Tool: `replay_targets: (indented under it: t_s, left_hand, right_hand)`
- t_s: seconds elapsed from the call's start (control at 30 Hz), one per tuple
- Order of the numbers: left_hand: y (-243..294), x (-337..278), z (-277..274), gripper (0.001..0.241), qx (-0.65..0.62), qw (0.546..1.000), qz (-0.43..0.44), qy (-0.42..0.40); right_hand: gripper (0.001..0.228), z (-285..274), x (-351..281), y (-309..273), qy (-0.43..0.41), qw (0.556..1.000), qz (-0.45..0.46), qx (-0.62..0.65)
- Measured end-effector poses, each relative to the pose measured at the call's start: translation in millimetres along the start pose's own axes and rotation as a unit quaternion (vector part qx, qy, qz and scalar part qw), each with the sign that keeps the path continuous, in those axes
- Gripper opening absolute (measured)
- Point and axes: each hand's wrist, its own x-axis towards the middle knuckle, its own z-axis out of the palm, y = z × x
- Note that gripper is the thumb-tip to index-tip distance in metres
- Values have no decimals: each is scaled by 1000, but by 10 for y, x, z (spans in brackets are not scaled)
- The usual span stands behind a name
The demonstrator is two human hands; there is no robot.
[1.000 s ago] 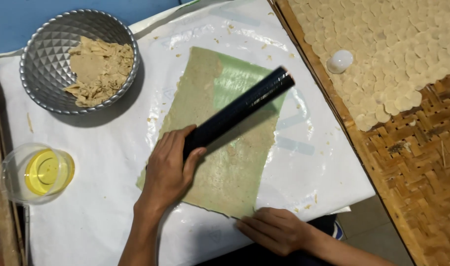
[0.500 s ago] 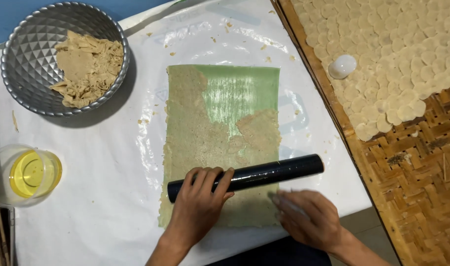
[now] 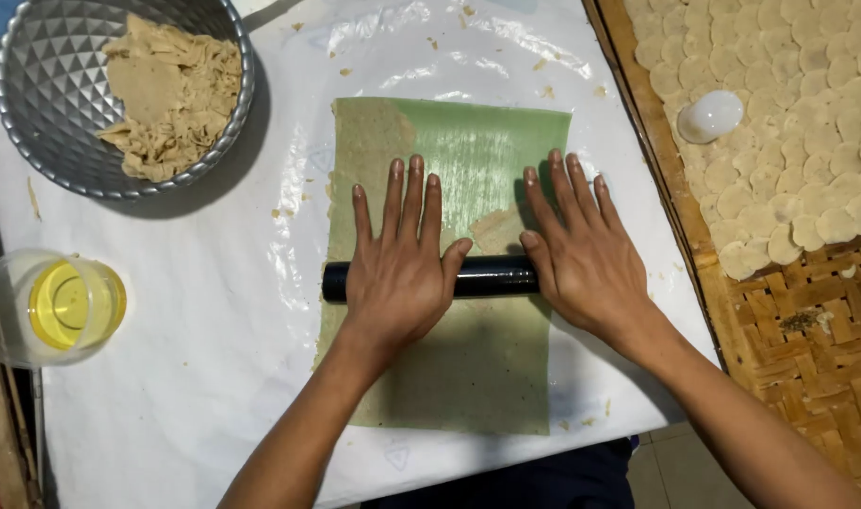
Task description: Flattening dough on a plastic sheet using a rolling tool to prepare layers for crackers.
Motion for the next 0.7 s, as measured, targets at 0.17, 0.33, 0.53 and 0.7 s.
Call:
replay_targets:
  t_s: [0.17, 0.33, 0.53, 0.7]
  left_hand:
    - [285, -544, -21, 74, 9, 997, 22, 77]
    - [472, -922, 18, 83, 40, 998, 4, 57]
    - [244, -257, -79, 72, -46, 997, -8, 66]
    - [-15, 301, -25, 75, -24, 998, 8, 57]
  right_hand:
    - [75, 107, -555, -213, -13, 999, 7, -47]
    - [75, 79, -914, -376, 20, 1000, -5, 9]
    - [68, 35, -255, -175, 27, 999, 9, -41]
    - [67, -18, 314, 94, -81, 994, 64, 22]
